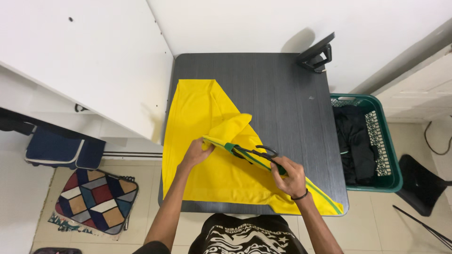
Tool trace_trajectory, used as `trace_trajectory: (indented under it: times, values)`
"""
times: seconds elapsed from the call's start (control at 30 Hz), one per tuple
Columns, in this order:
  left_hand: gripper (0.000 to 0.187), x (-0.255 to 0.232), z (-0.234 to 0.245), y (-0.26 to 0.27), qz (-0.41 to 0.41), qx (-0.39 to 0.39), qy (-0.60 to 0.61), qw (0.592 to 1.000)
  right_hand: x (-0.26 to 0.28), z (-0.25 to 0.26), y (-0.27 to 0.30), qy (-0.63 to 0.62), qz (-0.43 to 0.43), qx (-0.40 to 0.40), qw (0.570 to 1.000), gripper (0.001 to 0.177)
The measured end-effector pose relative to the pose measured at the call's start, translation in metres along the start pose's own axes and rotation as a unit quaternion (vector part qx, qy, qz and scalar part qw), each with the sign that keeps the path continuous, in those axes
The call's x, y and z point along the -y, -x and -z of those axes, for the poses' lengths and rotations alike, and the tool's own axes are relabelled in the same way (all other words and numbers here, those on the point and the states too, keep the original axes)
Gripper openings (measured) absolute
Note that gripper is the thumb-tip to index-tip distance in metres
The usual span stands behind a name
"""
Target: The person irons a yellow polo shirt on an ironing board, smoothing the body and sleeves with an electric iron. After ironing, they place the shirt on a hanger and hang it in a closet.
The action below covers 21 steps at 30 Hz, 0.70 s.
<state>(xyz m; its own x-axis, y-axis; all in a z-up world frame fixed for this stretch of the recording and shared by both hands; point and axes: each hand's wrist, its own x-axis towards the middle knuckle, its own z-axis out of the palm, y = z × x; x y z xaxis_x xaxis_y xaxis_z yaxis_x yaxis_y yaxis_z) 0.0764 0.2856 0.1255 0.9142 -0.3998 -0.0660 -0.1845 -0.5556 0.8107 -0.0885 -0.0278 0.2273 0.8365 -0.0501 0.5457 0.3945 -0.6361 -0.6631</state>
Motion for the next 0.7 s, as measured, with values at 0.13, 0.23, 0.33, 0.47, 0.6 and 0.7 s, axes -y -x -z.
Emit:
trace_trajectory:
  times: [0.13, 0.23, 0.33, 0.47, 0.6, 0.7]
  values:
    - [0.040, 0.019, 0.008, 0.038, 0.085, 0.023, 0.044, 0.995, 0.009, -0.019, -0.008, -0.004, -0.027, 0.022, 0.999, 0.018]
    - [0.049, 0.024, 0.010, 0.070, 0.214, 0.070, 0.109, 0.968, 0.009, -0.033, -0.015, 0.010, -0.021, 0.044, 0.999, 0.017]
    - [0.062, 0.030, 0.008, 0.103, 0.242, 0.101, 0.168, 0.950, 0.008, -0.047, -0.022, 0.005, -0.003, 0.071, 0.997, 0.018]
    - [0.075, 0.045, 0.006, 0.157, 0.283, 0.138, 0.271, 0.909, 0.009, -0.069, -0.025, -0.041, 0.022, 0.140, 0.989, 0.019]
    - [0.080, 0.061, 0.017, 0.202, 0.374, 0.151, 0.266, 0.876, 0.024, -0.097, -0.023, -0.050, 0.015, 0.209, 0.976, 0.019]
    - [0.082, 0.074, 0.030, 0.231, 0.438, 0.165, 0.265, 0.843, 0.041, -0.122, -0.022, -0.081, 0.039, 0.235, 0.968, 0.017]
